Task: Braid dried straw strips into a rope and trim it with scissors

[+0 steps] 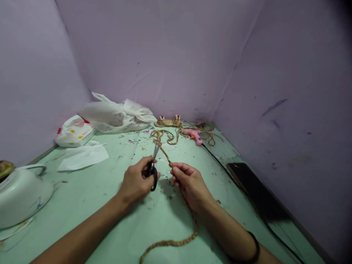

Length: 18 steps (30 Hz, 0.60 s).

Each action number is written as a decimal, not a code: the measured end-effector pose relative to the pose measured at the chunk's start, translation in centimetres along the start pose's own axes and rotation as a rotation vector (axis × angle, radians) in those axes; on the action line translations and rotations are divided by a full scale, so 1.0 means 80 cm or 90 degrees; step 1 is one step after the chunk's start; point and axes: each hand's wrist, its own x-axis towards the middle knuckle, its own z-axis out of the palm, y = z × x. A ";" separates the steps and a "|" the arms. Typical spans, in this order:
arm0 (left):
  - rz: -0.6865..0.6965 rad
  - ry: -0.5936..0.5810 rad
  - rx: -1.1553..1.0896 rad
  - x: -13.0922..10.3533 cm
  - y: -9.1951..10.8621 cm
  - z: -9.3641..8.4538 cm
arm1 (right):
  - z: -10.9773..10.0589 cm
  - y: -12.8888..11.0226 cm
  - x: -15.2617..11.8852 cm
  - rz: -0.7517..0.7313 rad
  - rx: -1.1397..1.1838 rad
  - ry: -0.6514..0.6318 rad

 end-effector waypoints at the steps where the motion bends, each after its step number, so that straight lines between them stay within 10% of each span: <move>1: 0.001 0.012 0.000 0.001 -0.002 0.000 | 0.000 -0.001 0.000 -0.001 0.000 0.005; 8: 0.292 0.011 0.395 -0.002 0.003 -0.012 | -0.004 -0.006 0.005 0.009 0.083 0.003; 18: 0.245 -0.016 0.511 -0.002 -0.012 -0.008 | -0.003 -0.011 0.005 -0.026 0.083 0.030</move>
